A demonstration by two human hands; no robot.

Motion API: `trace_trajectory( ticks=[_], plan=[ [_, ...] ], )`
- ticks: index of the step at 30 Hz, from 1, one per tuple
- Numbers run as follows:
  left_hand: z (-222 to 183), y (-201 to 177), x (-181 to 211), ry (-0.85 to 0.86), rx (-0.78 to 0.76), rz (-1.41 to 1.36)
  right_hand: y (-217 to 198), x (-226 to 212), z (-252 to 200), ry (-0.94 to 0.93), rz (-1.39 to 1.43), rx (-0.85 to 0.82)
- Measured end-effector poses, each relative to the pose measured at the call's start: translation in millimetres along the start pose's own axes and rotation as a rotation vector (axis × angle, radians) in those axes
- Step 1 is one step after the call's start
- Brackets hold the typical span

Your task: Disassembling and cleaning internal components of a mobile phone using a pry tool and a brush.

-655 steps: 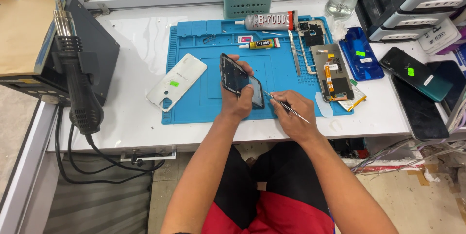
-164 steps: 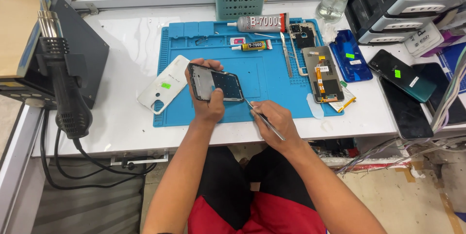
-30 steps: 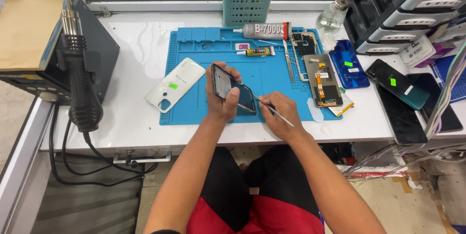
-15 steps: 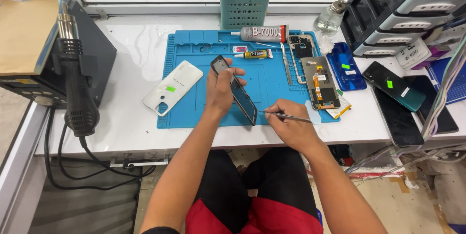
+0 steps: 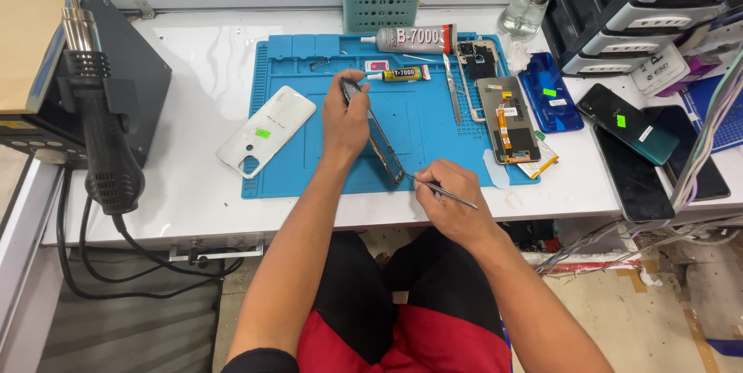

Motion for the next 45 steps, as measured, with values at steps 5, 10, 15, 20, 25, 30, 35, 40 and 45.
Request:
trace_trajectory(
  ticks=[5,10,15,20,25,30,35,40,45],
  plan=[
    [15.7,-5.5,-25.4,-0.090,0.055,0.035,5.3,7.4,-6.8,-0.076,-0.021,0.047],
    [7.3,-7.4,-7.2,-0.124,0.016,-0.043,7.4,12.8,-9.1,-0.094,0.007,0.051],
    [14.7,-10.7,-18.1,-0.144,0.027,-0.081,7.9,9.1,-10.1,-0.193,-0.056,0.068],
    [14.2,-12.6,-26.7,-0.158,0.050,-0.067,11.4,3.9,-8.6,-0.238,-0.079,0.064],
    [14.0,-14.1,-34.4,-0.159,0.055,-0.079,15.6,9.0,2.2,-0.248,-0.065,0.045],
    [14.4,-14.9,-30.1,-0.174,0.084,-0.069,12.0,12.3,12.0,-0.251,-0.024,0.030],
    [13.1,-13.1,-27.9,-0.194,0.098,-0.068,1.2,4.6,-0.1,-0.210,-0.036,-0.011],
    [9.9,-16.1,-22.6,-0.188,0.125,-0.045,12.2,9.1,13.6,-0.240,-0.041,0.015],
    [8.9,-16.7,-21.6,-0.167,0.125,-0.058,19.5,16.4,26.7,-0.279,-0.019,0.031]
  ],
)
Point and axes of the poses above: each hand's wrist, its own z-axis towards the middle knuckle, its own y-axis out of the palm, x = y × z, the point moved 2 cm from there along z, towards the middle knuckle, and after that the axes turned 5 degrees about -x, right-handed, at the moved point
